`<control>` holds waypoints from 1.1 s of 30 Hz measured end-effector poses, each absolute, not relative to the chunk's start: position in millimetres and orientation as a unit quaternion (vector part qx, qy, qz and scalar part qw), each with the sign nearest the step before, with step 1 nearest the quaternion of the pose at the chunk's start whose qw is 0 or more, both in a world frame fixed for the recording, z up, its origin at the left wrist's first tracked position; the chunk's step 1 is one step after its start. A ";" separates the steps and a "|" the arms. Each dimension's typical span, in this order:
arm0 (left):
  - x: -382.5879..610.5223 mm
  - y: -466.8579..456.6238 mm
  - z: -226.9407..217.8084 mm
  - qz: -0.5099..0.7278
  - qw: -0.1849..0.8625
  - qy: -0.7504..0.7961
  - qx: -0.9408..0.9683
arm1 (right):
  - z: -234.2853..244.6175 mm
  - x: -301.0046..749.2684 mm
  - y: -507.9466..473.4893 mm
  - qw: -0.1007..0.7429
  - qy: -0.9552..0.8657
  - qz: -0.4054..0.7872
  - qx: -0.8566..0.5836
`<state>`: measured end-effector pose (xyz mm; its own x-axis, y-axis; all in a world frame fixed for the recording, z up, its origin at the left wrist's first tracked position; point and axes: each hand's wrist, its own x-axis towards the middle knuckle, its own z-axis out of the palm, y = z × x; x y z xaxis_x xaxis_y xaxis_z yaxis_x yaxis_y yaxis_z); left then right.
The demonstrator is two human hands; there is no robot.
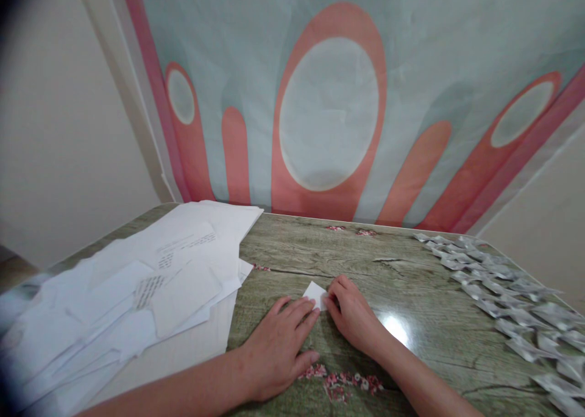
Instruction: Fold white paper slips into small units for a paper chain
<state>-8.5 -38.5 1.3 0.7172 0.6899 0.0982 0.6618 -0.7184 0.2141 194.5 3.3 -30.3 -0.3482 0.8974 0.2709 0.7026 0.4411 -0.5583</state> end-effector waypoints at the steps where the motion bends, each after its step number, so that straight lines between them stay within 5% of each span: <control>1: -8.5 -38.4 1.0 0.087 0.081 0.366 0.923 | -30.3 194.5 3.4 0.278 -0.802 0.175 -0.498; 33: -7.3 -37.4 5.3 0.082 0.081 0.367 0.923 | -36.8 203.1 1.9 0.311 -0.787 0.218 -0.486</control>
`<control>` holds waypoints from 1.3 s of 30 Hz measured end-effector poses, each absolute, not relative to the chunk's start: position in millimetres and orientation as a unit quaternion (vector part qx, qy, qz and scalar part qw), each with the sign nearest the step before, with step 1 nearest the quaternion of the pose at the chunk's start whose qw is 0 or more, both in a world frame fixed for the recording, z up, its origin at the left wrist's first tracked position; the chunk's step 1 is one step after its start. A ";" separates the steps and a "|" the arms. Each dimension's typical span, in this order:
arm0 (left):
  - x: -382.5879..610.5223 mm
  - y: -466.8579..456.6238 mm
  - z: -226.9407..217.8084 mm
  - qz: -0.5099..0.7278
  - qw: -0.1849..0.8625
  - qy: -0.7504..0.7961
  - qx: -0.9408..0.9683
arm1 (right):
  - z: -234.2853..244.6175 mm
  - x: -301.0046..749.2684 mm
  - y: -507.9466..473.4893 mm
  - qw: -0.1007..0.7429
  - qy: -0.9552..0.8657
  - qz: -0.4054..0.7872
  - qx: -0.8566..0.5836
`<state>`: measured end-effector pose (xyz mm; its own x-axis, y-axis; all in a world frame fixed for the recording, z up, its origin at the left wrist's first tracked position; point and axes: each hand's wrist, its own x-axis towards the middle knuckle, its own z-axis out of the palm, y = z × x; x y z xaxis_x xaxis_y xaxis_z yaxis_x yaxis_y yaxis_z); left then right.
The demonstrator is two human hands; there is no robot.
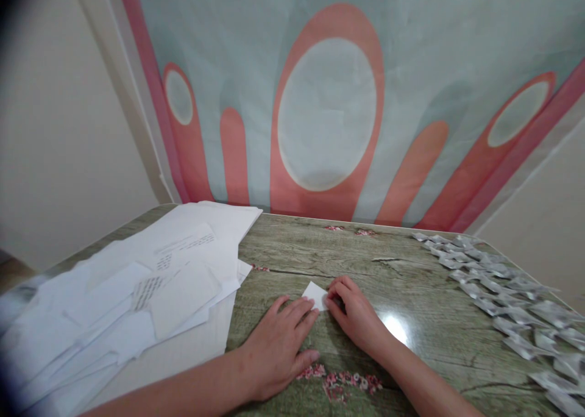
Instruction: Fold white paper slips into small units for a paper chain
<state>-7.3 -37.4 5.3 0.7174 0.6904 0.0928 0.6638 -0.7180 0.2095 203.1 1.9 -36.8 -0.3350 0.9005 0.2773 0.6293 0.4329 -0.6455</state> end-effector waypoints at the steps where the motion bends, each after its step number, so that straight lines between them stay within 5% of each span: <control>1: -7.2 -37.2 5.4 0.084 0.080 0.367 0.923 | -36.6 203.0 1.9 0.310 -0.788 0.215 -0.486; 10: -3.1 -33.0 5.9 0.089 0.059 0.362 0.926 | -35.2 198.0 -1.2 0.300 -0.819 0.119 -0.475; 23: -1.2 -32.5 -1.6 0.089 0.018 0.361 0.928 | -16.1 184.8 -28.5 0.098 -0.890 -0.125 -0.426; 39: 0.3 -32.7 -5.8 0.093 0.017 0.367 0.925 | -7.9 184.3 -43.3 -0.006 -0.838 -0.202 -0.507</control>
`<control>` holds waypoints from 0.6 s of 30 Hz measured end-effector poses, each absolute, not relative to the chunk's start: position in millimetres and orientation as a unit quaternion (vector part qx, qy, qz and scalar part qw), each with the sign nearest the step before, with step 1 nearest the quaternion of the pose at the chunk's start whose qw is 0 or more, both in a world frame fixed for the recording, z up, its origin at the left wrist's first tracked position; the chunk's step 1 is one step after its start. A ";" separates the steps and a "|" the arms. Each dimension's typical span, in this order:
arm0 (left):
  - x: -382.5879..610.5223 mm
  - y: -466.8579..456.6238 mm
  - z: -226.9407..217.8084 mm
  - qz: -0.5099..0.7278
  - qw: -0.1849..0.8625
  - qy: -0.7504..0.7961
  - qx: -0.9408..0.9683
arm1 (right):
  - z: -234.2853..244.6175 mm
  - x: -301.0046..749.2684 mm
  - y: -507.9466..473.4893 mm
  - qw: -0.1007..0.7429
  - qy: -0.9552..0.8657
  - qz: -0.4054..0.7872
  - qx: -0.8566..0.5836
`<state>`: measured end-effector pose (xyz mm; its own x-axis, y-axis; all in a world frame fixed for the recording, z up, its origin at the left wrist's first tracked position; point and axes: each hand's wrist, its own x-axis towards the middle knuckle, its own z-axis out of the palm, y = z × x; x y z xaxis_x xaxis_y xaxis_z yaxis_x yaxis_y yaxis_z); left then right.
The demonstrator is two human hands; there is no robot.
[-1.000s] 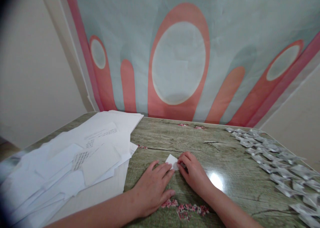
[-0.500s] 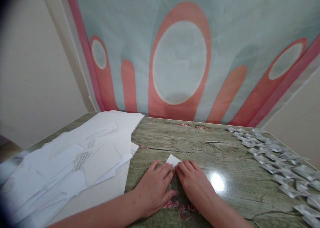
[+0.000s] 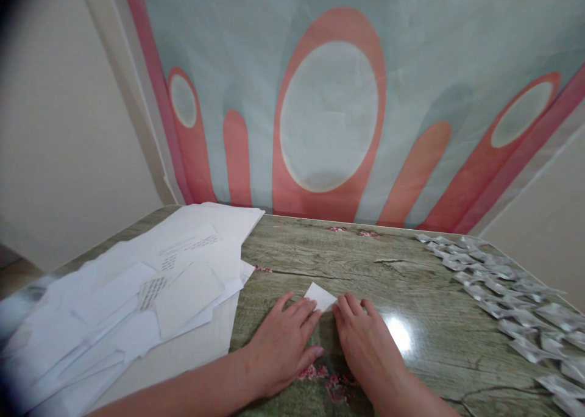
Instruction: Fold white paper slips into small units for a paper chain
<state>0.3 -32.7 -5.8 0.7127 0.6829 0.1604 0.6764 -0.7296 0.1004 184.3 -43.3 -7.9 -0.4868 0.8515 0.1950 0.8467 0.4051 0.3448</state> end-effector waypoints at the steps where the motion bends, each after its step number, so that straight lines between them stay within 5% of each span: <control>1: 0.3 -32.7 -6.3 0.094 0.016 0.367 0.925 | -6.6 185.0 -43.4 0.016 0.835 0.202 0.511; 18: 1.2 -31.0 -3.5 0.087 0.009 0.361 0.929 | -2.1 182.4 -43.4 0.064 0.823 0.181 0.534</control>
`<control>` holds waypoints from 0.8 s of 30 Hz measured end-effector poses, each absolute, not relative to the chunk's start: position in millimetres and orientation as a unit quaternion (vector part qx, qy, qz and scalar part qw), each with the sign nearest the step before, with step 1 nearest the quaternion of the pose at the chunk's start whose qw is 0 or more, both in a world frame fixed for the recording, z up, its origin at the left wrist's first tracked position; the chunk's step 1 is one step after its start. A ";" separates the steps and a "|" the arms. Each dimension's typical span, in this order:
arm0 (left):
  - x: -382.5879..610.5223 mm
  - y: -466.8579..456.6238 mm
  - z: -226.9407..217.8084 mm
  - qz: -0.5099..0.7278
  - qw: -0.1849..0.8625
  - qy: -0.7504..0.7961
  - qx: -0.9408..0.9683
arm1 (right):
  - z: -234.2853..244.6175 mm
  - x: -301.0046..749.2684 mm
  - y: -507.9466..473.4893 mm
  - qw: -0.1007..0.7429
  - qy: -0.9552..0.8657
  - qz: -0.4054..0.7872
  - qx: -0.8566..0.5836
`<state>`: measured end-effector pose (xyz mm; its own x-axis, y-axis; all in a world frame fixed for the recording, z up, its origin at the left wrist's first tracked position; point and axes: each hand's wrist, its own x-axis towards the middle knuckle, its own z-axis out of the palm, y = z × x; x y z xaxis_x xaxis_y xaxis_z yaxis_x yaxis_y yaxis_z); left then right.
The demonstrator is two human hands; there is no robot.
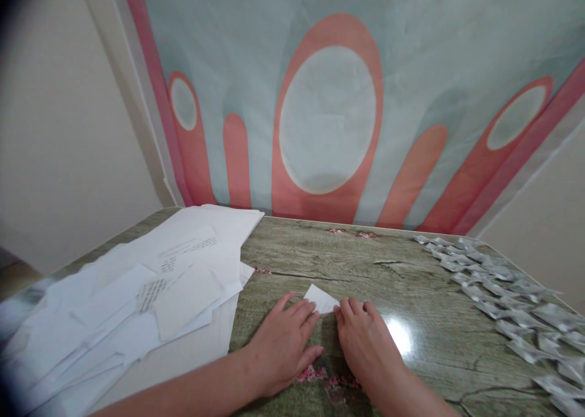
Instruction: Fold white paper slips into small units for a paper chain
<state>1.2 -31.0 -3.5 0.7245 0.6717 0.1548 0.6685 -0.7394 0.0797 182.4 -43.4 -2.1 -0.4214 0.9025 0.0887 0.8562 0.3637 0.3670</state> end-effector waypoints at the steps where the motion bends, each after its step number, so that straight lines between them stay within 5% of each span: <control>1: 1.1 -31.0 -3.3 0.085 0.008 0.360 0.929 | -1.8 182.4 -43.7 0.063 0.824 0.179 0.534; 24: -7.1 -29.0 0.1 0.135 0.028 0.347 0.928 | -27.2 172.6 -41.7 -0.057 0.851 0.176 0.491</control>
<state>-7.1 -29.0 0.1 0.7221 0.6521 0.2311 0.6370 -0.7570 0.1454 172.6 -41.7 -27.2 -0.5105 0.8163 0.2704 0.8566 0.4550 0.2434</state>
